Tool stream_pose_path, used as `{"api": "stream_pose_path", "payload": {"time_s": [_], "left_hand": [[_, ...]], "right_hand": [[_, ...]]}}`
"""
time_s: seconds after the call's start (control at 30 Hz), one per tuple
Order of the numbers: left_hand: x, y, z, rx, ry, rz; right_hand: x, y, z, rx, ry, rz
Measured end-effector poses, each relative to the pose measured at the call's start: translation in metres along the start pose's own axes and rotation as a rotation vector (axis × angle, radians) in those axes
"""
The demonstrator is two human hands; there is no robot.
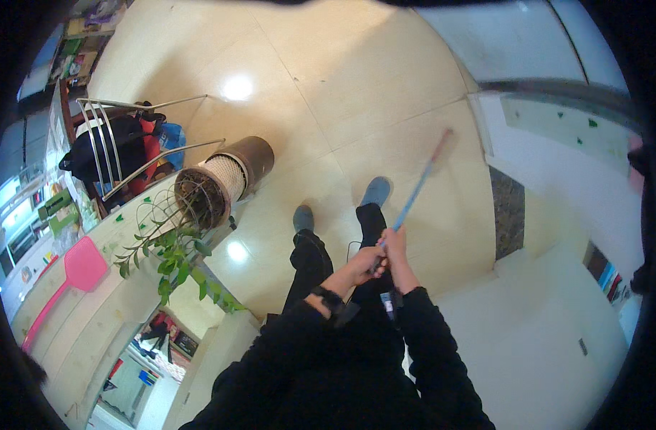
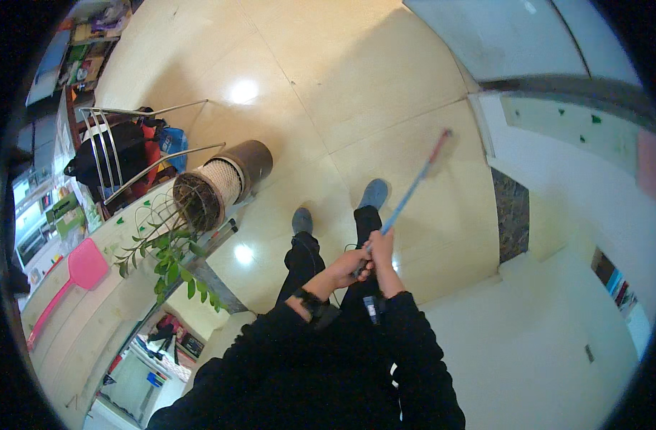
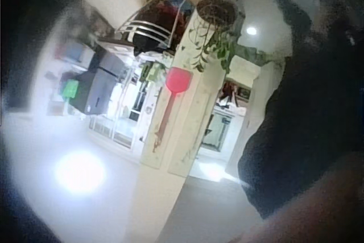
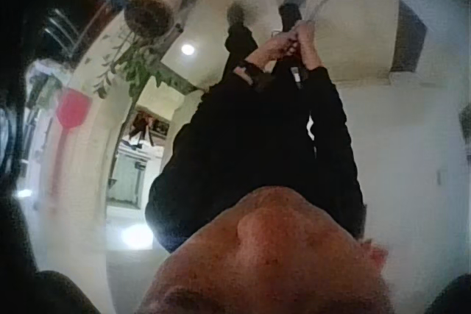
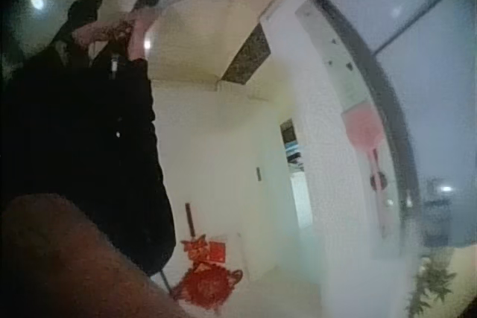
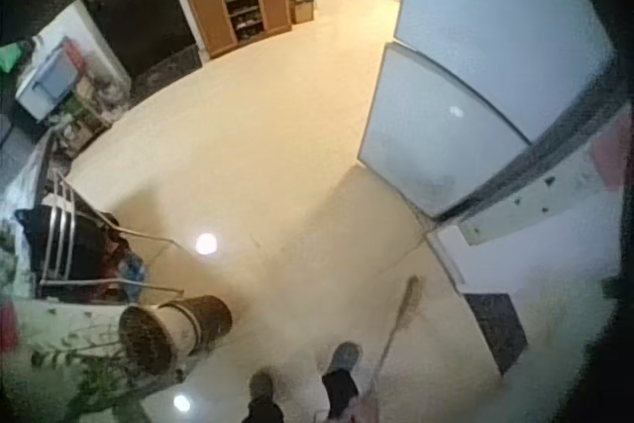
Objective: The person sweeps tiled floors in multiple rooms using a long-handled broom. They move from a living area into a bedroom and then into a hallway, sweeping around furniture and along walls. The person wears blue slippers and black clothing throughout.
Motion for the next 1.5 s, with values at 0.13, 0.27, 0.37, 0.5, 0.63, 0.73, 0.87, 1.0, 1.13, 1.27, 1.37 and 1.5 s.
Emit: {"api": "stream_pose_path", "payload": {"time_s": [0.13,0.27,0.37,0.5,0.63,0.73,0.87,1.0,1.13,1.27,1.37,1.5], "left_hand": [[0.014,0.046,0.051,0.058,-0.171,0.047],[-0.027,0.014,0.109,0.191,-0.347,0.065],[-0.058,-0.029,0.152,0.331,-0.528,0.095],[-0.078,-0.067,0.215,0.547,-0.668,0.124],[-0.071,-0.091,0.261,0.616,-0.706,0.149],[-0.047,-0.109,0.273,0.643,-0.458,0.111],[-0.036,-0.115,0.274,0.619,-0.269,0.154],[-0.043,-0.102,0.282,0.596,-0.412,0.280],[-0.034,-0.088,0.308,0.623,-0.579,0.398],[-0.013,-0.077,0.338,0.611,-0.770,0.562],[0.009,-0.064,0.365,0.604,-0.775,0.617],[0.033,-0.057,0.399,0.606,-0.742,0.615]], "right_hand": [[0.006,0.056,-0.034,0.272,-0.154,-0.187],[0.107,0.066,-0.055,0.226,-0.225,-0.251],[0.200,0.057,-0.074,0.140,-0.422,-0.336],[0.310,0.049,-0.109,-0.024,-0.639,-0.534],[0.359,0.038,-0.150,-0.164,-0.794,-0.575],[0.355,0.029,-0.190,-0.114,-0.808,-0.683],[0.318,0.048,-0.277,0.030,-0.868,-0.869],[0.324,0.095,-0.398,-0.878,-1.824,-0.555],[0.360,0.108,-0.449,-0.890,-2.038,-0.827],[0.408,0.128,-0.443,-0.788,-2.395,-1.141],[0.451,0.165,-0.427,-0.965,-2.523,-1.227],[0.554,0.219,-0.449,-1.532,-2.654,-1.183]]}}
Point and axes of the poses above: each hand's wrist, its own y-axis towards the middle knuckle, its own x-axis out of the palm, z = x × y, the point moved 4 cm from there along y, towards the middle knuckle, and after that the axes turned 5 degrees about y, right-handed, at the moved point
